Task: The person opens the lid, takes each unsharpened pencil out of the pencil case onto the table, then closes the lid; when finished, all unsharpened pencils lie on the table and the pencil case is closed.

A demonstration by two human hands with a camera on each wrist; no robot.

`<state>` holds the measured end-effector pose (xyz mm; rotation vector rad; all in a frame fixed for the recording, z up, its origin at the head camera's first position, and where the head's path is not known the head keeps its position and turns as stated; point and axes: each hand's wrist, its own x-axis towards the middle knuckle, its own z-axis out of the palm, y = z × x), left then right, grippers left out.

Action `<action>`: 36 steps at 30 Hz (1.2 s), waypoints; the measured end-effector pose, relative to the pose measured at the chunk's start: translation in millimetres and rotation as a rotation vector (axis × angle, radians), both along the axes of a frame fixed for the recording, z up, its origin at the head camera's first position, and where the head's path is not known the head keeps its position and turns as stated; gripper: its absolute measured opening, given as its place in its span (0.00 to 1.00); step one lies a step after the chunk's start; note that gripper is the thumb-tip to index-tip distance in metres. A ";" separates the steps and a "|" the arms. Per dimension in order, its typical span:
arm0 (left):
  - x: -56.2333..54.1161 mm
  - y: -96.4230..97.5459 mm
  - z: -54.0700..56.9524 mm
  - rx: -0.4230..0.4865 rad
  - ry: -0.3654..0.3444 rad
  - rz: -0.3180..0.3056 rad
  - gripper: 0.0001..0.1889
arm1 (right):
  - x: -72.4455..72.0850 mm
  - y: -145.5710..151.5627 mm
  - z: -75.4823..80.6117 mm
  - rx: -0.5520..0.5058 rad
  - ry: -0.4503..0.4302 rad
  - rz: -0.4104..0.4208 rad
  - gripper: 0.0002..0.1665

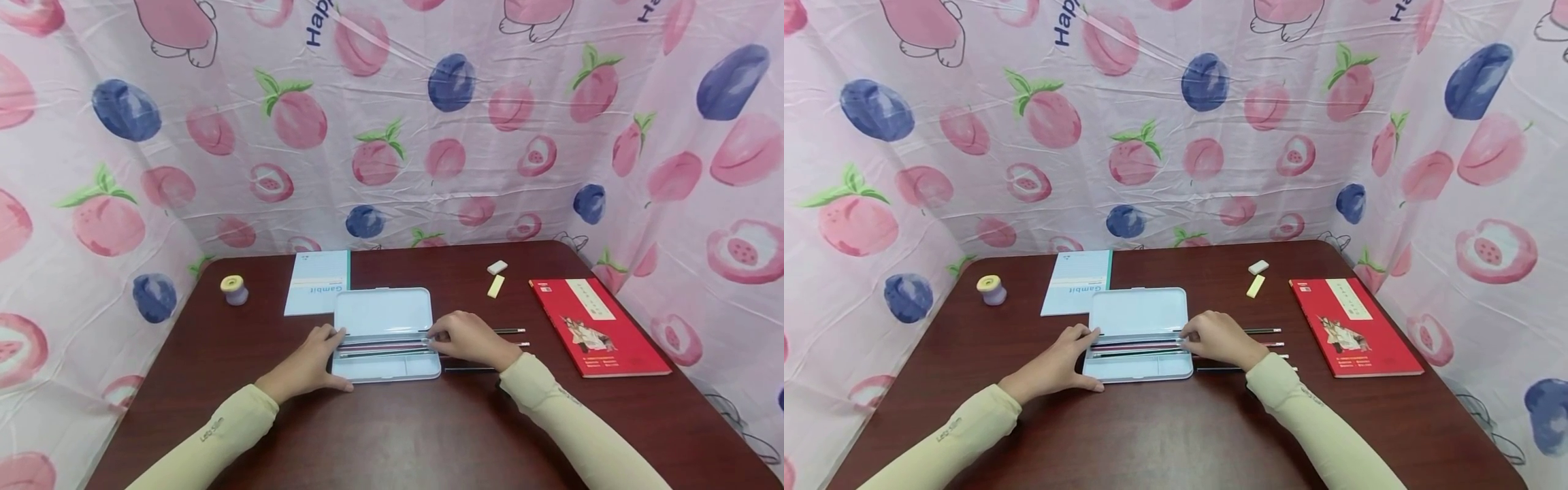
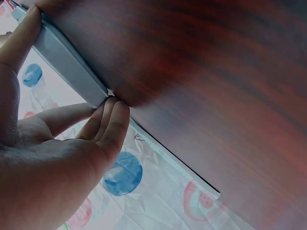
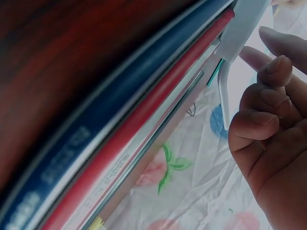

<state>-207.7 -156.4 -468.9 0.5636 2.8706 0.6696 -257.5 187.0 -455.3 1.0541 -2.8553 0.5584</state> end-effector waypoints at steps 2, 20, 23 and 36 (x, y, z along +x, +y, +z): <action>-0.2 -0.1 -0.6 -0.002 0.002 0.000 0.61 | -1.1 -2.2 0.3 0.009 -0.026 -0.001 0.09; -1.3 -1.6 -0.9 -0.002 0.015 -0.013 0.61 | -10.5 -16.4 0.0 0.066 -0.141 -0.060 0.08; -1.2 -1.6 -0.7 -0.002 0.014 -0.016 0.61 | -11.6 -17.4 -0.5 0.075 -0.138 -0.058 0.08; -0.2 -2.2 1.0 0.006 0.013 -0.016 0.61 | -8.1 -18.2 -0.8 0.051 -0.053 -0.030 0.05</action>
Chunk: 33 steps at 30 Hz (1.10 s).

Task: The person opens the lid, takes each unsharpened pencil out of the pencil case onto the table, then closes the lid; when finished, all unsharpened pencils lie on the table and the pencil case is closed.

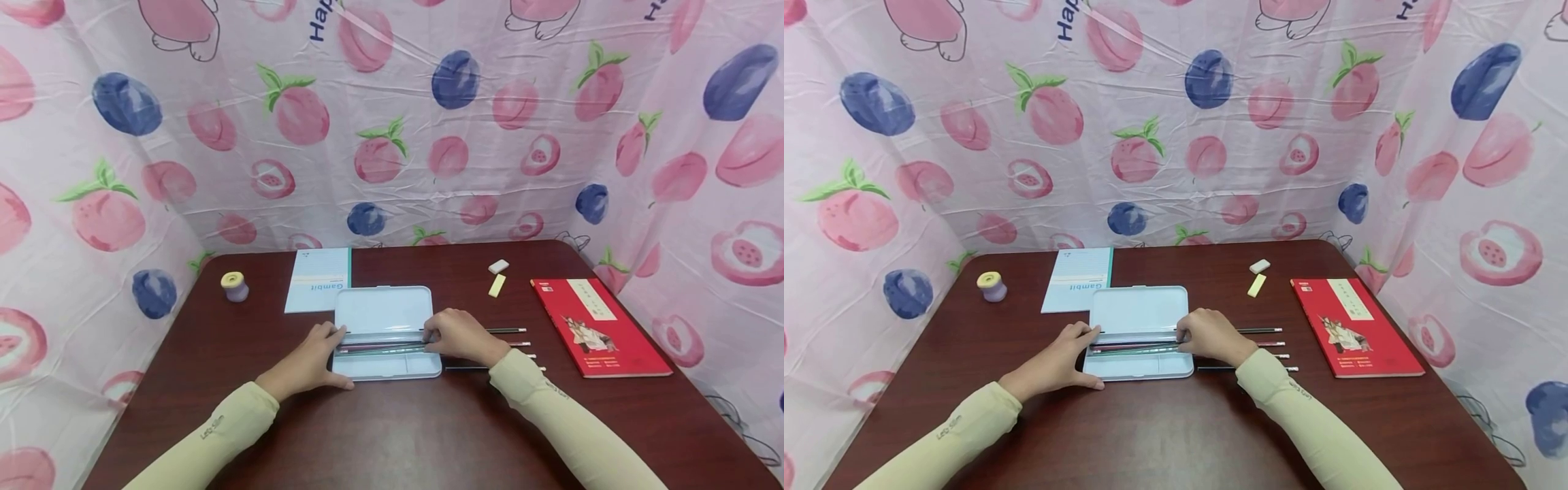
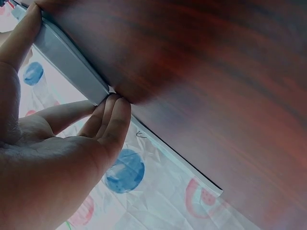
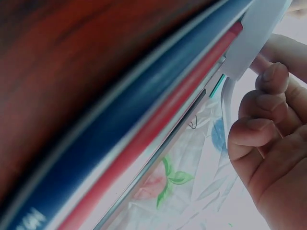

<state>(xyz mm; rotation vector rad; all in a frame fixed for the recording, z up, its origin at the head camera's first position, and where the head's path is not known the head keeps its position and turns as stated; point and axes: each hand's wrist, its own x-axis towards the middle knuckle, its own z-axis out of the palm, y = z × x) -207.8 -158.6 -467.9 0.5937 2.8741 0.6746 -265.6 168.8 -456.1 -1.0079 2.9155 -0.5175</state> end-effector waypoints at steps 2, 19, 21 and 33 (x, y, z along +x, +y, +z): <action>0.0 0.0 -0.5 -0.001 -0.003 0.003 0.61 | 0.6 0.4 -0.8 -0.005 0.008 0.003 0.05; -0.1 0.2 0.1 -0.007 -0.017 0.001 0.61 | 7.0 3.3 0.2 -0.001 0.126 0.038 0.03; 0.0 0.3 0.4 -0.003 -0.018 0.001 0.61 | 8.8 4.4 0.6 -0.010 0.145 0.043 0.03; 0.5 -0.1 -0.2 0.000 -0.018 0.003 0.61 | 14.8 18.7 3.8 -0.021 0.176 0.022 0.05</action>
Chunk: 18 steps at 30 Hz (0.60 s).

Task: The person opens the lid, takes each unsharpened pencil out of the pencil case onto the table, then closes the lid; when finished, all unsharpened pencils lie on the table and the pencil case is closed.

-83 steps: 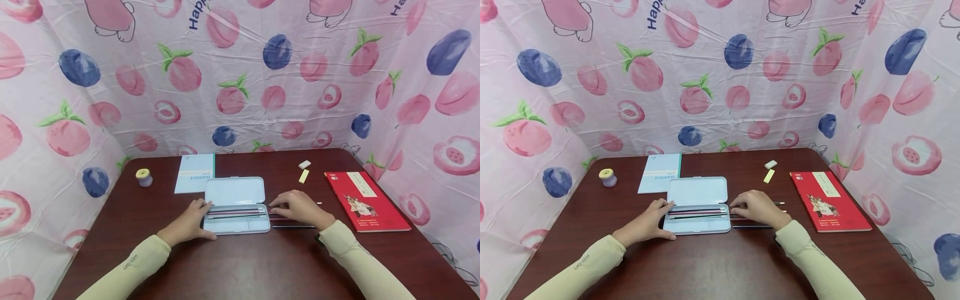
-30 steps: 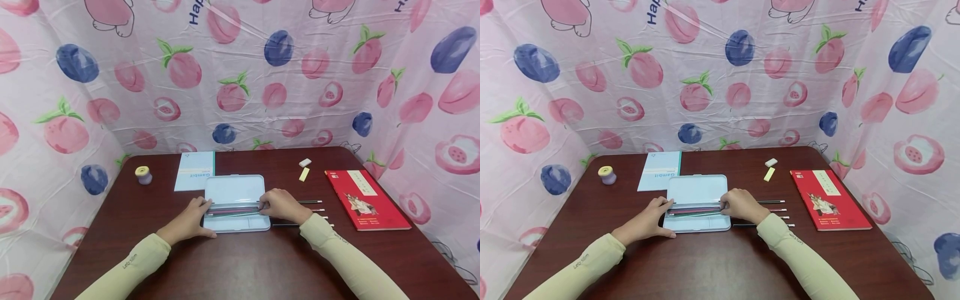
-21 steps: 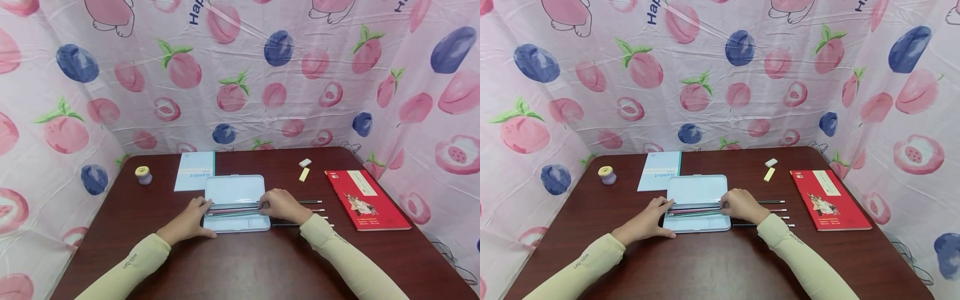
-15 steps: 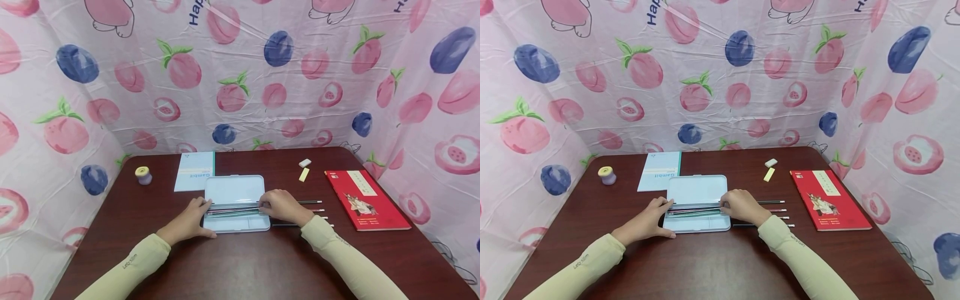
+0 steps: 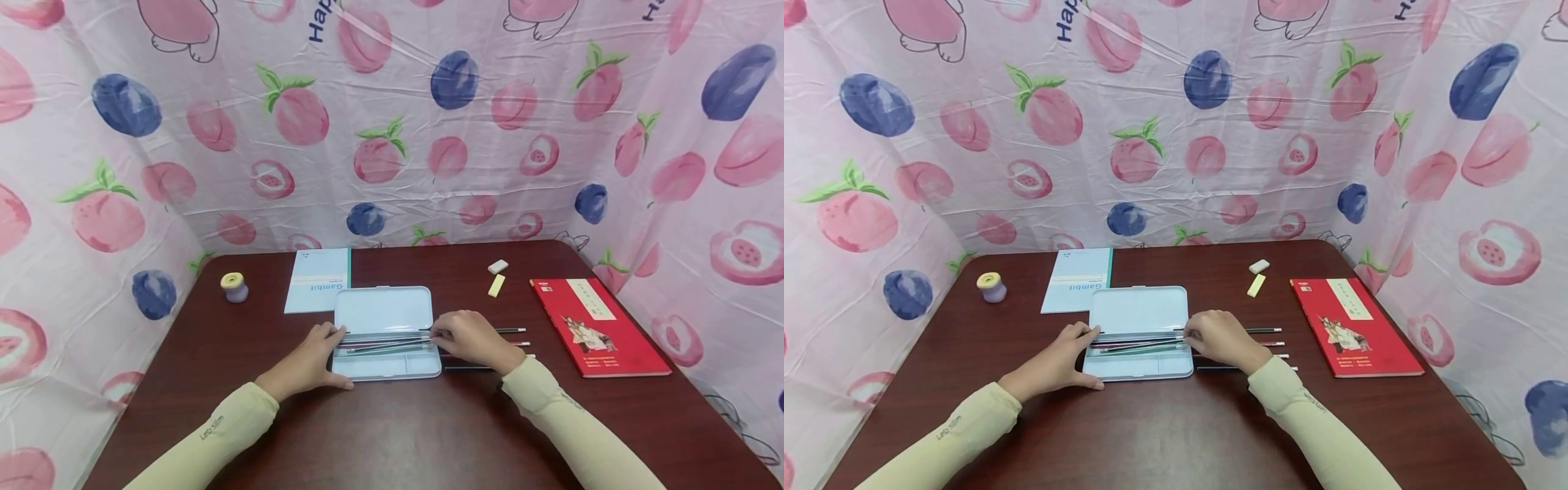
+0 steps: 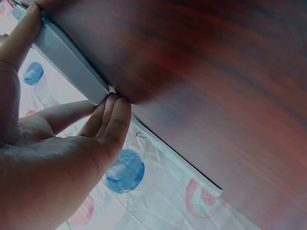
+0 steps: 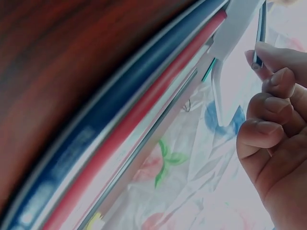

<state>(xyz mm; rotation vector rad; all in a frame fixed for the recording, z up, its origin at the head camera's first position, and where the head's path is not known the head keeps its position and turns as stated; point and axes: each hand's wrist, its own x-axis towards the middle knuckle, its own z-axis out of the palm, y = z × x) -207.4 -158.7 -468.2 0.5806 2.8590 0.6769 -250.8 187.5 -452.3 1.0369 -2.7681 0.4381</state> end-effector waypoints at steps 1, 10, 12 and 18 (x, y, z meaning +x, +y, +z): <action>-0.2 0.1 0.0 0.001 0.000 0.002 0.61 | 0.6 2.3 0.4 0.000 -0.005 -0.006 0.06; 0.1 -0.4 -1.5 0.011 0.004 -0.002 0.60 | 5.3 35.2 -0.3 -0.040 0.019 -0.031 0.05; 0.3 -0.6 -1.3 0.012 0.004 -0.004 0.60 | 5.9 43.8 0.6 -0.053 0.013 -0.043 0.05; 0.4 -0.4 -0.2 0.015 0.008 -0.008 0.61 | 5.3 70.8 2.6 -0.100 -0.037 -0.092 0.07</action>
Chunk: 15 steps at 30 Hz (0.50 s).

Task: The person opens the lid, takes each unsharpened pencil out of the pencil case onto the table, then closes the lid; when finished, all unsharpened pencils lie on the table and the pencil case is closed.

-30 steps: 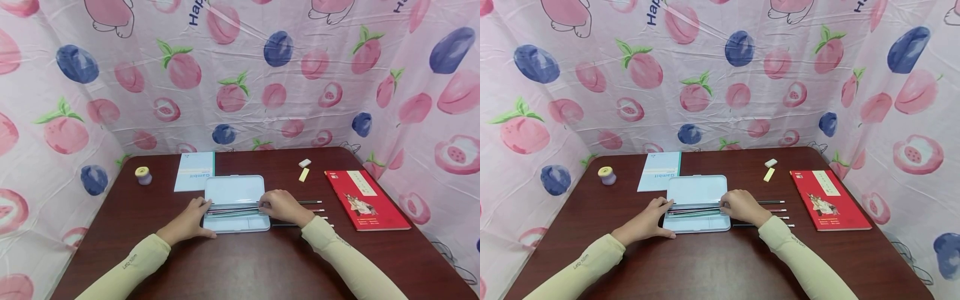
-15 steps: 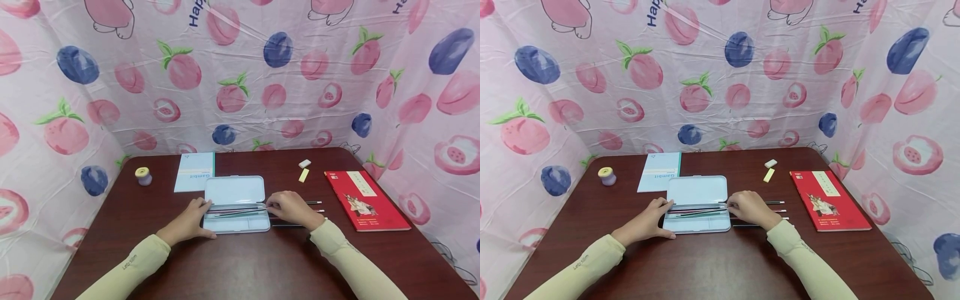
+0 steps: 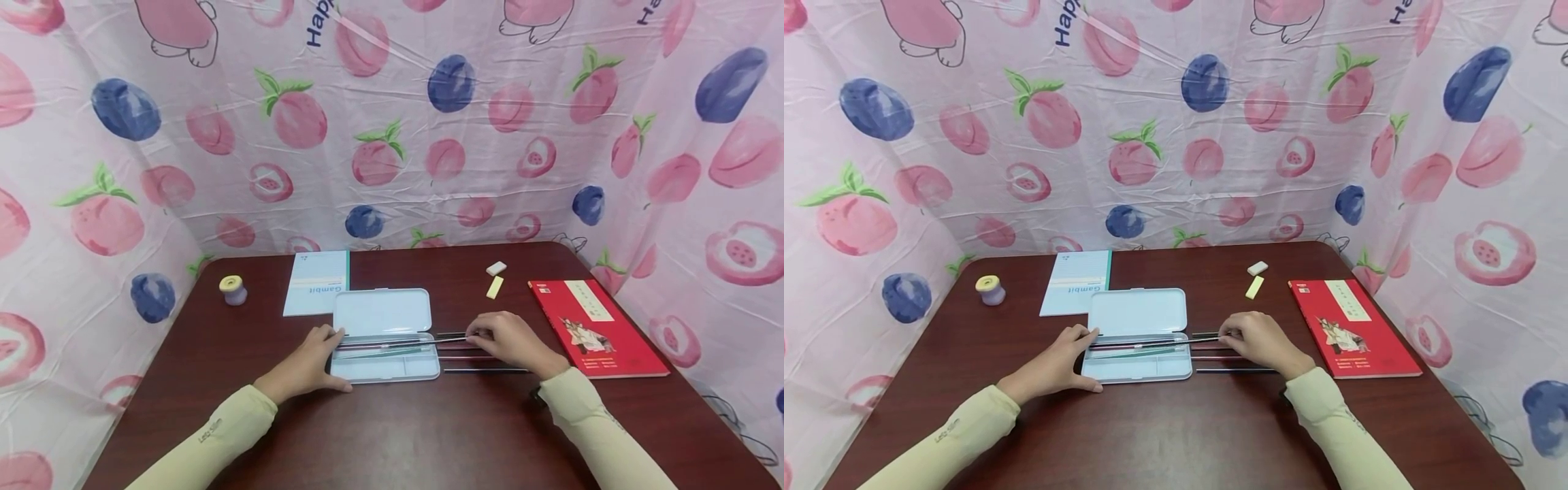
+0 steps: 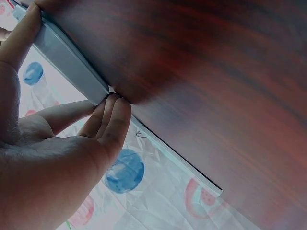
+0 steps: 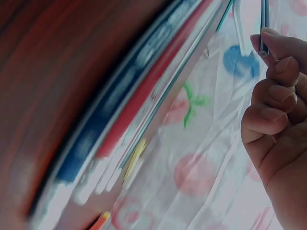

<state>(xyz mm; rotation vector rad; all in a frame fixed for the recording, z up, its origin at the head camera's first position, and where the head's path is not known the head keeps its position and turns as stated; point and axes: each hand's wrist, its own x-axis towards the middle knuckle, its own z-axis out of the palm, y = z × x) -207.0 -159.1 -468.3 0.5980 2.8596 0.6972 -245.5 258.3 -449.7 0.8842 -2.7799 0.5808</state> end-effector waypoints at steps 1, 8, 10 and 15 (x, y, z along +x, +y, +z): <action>0.2 0.0 0.1 0.000 0.001 -0.001 0.61 | -0.6 4.5 0.2 -0.008 -0.006 -0.010 0.07; 0.7 0.1 1.0 -0.003 0.001 -0.003 0.61 | -5.8 36.6 2.1 -0.051 -0.005 -0.028 0.07; 0.5 -0.1 0.8 -0.007 0.004 -0.004 0.61 | -5.5 44.8 3.0 -0.058 -0.011 -0.036 0.07; -0.8 -0.5 -0.8 -0.003 0.006 -0.008 0.61 | -4.5 61.8 3.1 -0.066 -0.035 -0.071 0.08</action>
